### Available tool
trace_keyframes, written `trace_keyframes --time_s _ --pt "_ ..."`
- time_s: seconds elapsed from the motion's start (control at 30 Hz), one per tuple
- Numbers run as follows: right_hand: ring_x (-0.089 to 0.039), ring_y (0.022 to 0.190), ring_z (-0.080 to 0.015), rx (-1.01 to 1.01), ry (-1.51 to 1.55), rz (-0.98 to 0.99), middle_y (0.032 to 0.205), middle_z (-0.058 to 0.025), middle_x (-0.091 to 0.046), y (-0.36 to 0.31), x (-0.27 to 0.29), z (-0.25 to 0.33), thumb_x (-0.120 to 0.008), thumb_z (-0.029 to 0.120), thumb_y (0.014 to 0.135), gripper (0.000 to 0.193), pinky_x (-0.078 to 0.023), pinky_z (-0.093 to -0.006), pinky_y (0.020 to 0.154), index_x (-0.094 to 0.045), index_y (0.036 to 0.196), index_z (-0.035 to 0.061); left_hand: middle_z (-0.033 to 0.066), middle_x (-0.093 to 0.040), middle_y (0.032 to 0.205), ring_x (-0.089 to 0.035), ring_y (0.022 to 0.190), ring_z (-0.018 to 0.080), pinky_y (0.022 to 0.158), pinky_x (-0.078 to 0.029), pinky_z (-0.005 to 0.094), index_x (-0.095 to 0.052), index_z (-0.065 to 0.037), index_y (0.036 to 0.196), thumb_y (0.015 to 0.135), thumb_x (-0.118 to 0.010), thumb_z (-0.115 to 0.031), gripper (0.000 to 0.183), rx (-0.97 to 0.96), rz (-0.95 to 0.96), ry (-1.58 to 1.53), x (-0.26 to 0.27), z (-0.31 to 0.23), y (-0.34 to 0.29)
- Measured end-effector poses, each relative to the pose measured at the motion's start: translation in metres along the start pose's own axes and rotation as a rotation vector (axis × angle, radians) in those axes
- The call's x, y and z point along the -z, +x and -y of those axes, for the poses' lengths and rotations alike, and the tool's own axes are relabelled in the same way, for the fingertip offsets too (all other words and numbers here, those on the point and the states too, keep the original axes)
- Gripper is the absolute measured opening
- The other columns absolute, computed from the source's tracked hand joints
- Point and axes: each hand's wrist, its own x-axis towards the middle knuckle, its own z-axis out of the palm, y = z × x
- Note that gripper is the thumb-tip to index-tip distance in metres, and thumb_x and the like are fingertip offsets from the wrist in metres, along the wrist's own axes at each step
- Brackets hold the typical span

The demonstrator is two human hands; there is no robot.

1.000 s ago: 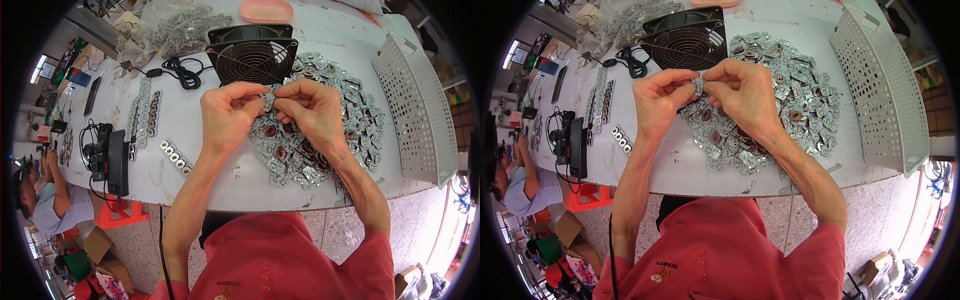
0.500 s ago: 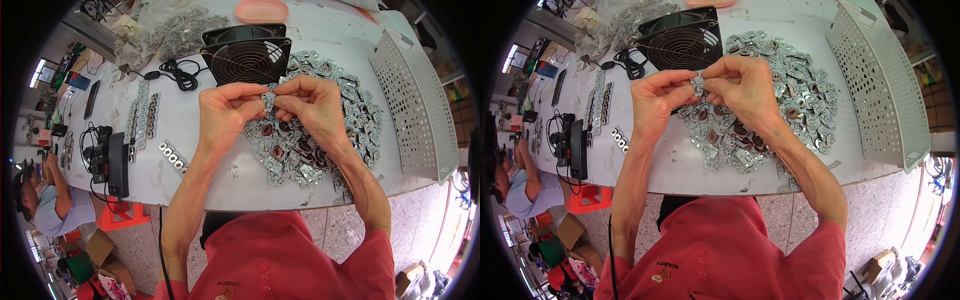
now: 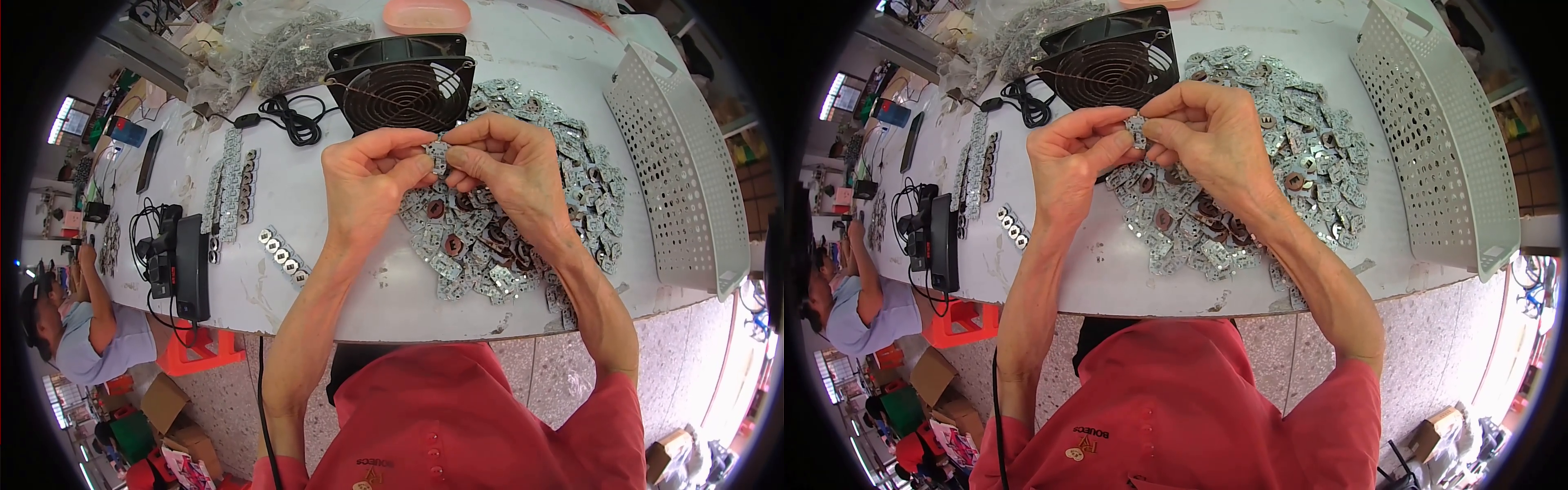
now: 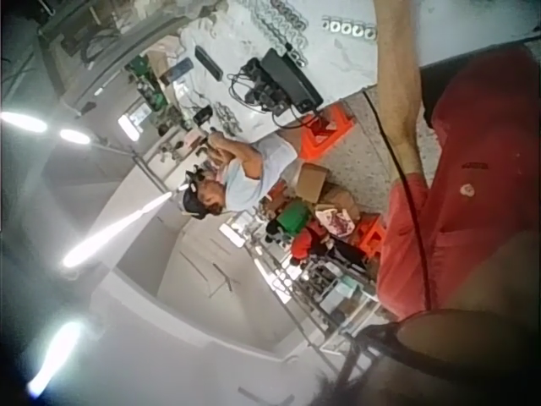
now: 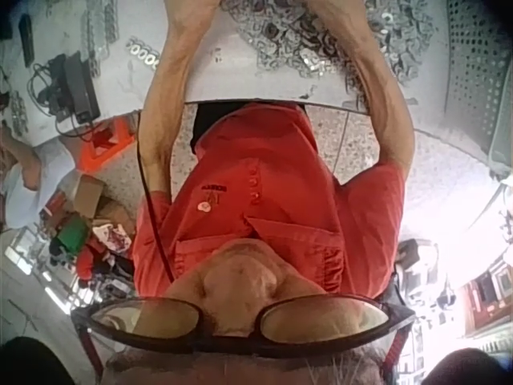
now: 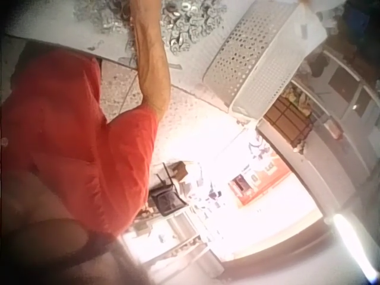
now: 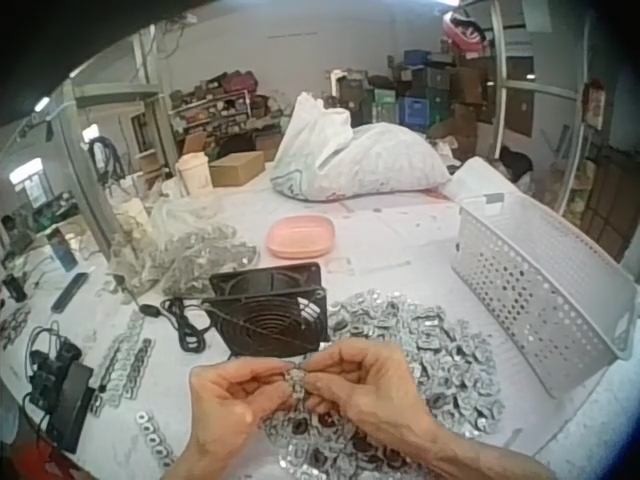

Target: The person assembles small LED light circuit components onto LED strips by hand.

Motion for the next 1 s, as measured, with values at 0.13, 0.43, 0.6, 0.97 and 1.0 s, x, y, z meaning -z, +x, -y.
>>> trace_keyframes --time_s 0.13,0.43,0.6,0.97,1.0 --pt "-0.060 0.060 -0.0098 -0.020 -0.004 0.004 0.071 -0.0092 -0.063 0.000 0.001 0.001 -0.057 -0.001 0.079 0.010 -0.050 -0.0204 0.055 -0.061 0.087 -0.0057 0.0089 -0.064 0.078 -0.061 0.067 0.0117 0.063 -0.054 0.0227 -0.065 0.005 0.092 0.074 -0.057 0.011 0.020 -0.054 -0.010 0.035 -0.002 0.003 -0.001" --pt "-0.060 0.059 -0.0100 0.069 -0.099 -0.027 0.069 -0.0086 -0.063 0.003 0.002 -0.009 -0.057 -0.003 0.079 0.008 -0.049 -0.0209 0.054 -0.061 0.085 -0.0052 0.0085 -0.065 0.081 -0.062 0.068 0.0124 0.063 -0.053 0.0231 -0.065 0.004 0.093 0.078 -0.055 0.009 0.019 -0.076 0.015 0.063 -0.003 0.003 -0.001" --pt "-0.059 0.058 -0.0104 -0.006 -0.078 -0.039 0.068 -0.0087 -0.063 0.003 0.000 -0.004 -0.057 -0.002 0.078 0.009 -0.050 -0.0213 0.054 -0.061 0.085 -0.0056 0.0089 -0.065 0.080 -0.063 0.067 0.0125 0.062 -0.054 0.0231 -0.065 0.003 0.094 0.079 -0.056 0.007 0.018 0.007 0.014 0.008 0.000 0.000 0.000" --pt "-0.058 0.055 -0.0103 -0.061 -0.101 -0.022 0.066 -0.0083 -0.062 0.003 -0.001 0.000 -0.059 -0.002 0.076 0.009 -0.048 -0.0212 0.051 -0.061 0.083 -0.0059 0.0111 -0.065 0.081 -0.063 0.068 0.0144 0.063 -0.055 0.0247 -0.064 0.005 0.095 0.079 -0.057 0.007 0.017 0.009 0.056 0.066 0.004 0.000 0.000" --pt "-0.058 0.055 -0.0102 -0.063 -0.102 -0.008 0.066 -0.0082 -0.062 0.003 -0.001 0.000 -0.059 -0.002 0.075 0.008 -0.048 -0.0212 0.051 -0.062 0.082 -0.0059 0.0111 -0.065 0.081 -0.063 0.068 0.0144 0.063 -0.055 0.0247 -0.064 0.005 0.095 0.079 -0.057 0.007 0.017 0.010 0.055 0.066 0.004 0.000 0.000"
